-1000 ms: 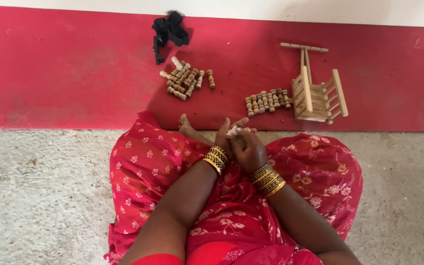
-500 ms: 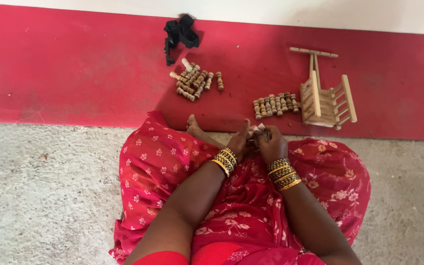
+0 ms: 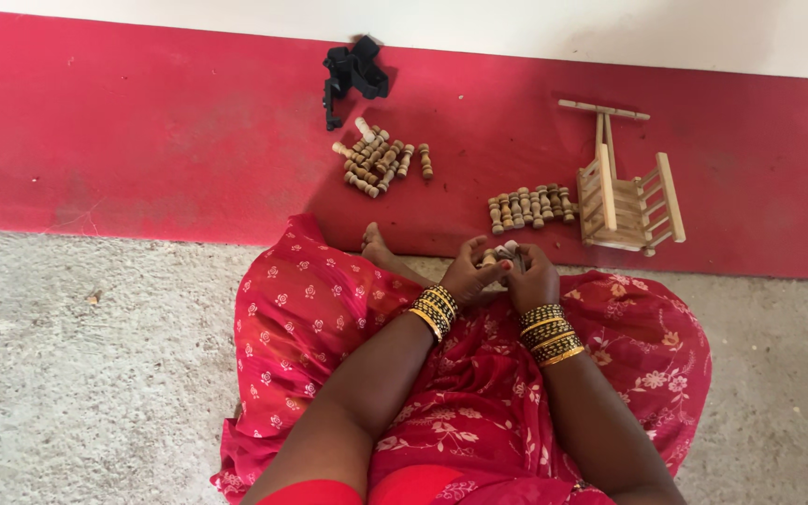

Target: The person sits on the floor and wipes small wooden spool-shaped pieces one at a time with a cloth, placing each wiped piece into a growing row beside a small wooden toy chair. Unwiped pieces are taken from a pile on the red floor mat.

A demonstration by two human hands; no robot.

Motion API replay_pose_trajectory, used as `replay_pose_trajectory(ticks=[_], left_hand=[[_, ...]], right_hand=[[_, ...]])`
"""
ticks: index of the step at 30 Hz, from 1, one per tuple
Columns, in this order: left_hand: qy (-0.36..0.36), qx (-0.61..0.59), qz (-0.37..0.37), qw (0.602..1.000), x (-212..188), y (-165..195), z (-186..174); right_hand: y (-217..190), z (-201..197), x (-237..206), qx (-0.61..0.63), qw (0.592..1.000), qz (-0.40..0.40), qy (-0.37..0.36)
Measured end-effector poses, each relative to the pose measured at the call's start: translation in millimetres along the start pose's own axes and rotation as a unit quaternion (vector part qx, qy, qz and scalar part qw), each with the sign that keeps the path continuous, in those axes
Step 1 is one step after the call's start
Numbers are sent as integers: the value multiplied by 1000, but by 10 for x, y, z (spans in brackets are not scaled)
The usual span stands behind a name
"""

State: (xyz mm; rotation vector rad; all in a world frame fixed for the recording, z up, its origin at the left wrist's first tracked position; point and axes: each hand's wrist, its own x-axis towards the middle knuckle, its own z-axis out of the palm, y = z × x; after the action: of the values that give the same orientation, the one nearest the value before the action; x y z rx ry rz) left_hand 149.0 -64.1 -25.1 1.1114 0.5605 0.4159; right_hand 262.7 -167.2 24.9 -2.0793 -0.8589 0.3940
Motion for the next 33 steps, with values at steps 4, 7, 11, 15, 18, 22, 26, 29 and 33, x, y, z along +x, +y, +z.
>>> replay_pose_trajectory(ticks=[4, 7, 11, 15, 18, 22, 26, 29, 33], left_hand=[[-16, -57, -6, 998, 23, -26, -13], [-24, -124, 1, 992, 67, -52, -55], [-30, -199, -15, 979, 72, -23, -104], [-38, -211, -13, 977, 27, 21, -116], [-66, -102, 7, 993, -10, 60, -110], [-74, 63, 43, 994, -60, 155, -113], [-111, 107, 94, 984, -173, 271, -66], [-111, 296, 93, 944, -278, 301, -26], [-84, 287, 107, 948, -268, 298, -19]], right_hand=[[1, -11, 28, -9, 1000, -19, 6], [7, -6, 22, 49, 999, -14, 7], [37, 10, -20, 119, 992, -42, -12], [47, 42, -36, 62, 996, -60, -23], [6, 17, -3, 103, 995, -8, -14], [-98, -147, 30, 230, 967, -65, -88], [-184, -358, 6, 188, 954, -39, -230], [-239, -390, -23, 112, 971, -19, -212], [-273, -448, -8, 131, 965, 22, -226]])
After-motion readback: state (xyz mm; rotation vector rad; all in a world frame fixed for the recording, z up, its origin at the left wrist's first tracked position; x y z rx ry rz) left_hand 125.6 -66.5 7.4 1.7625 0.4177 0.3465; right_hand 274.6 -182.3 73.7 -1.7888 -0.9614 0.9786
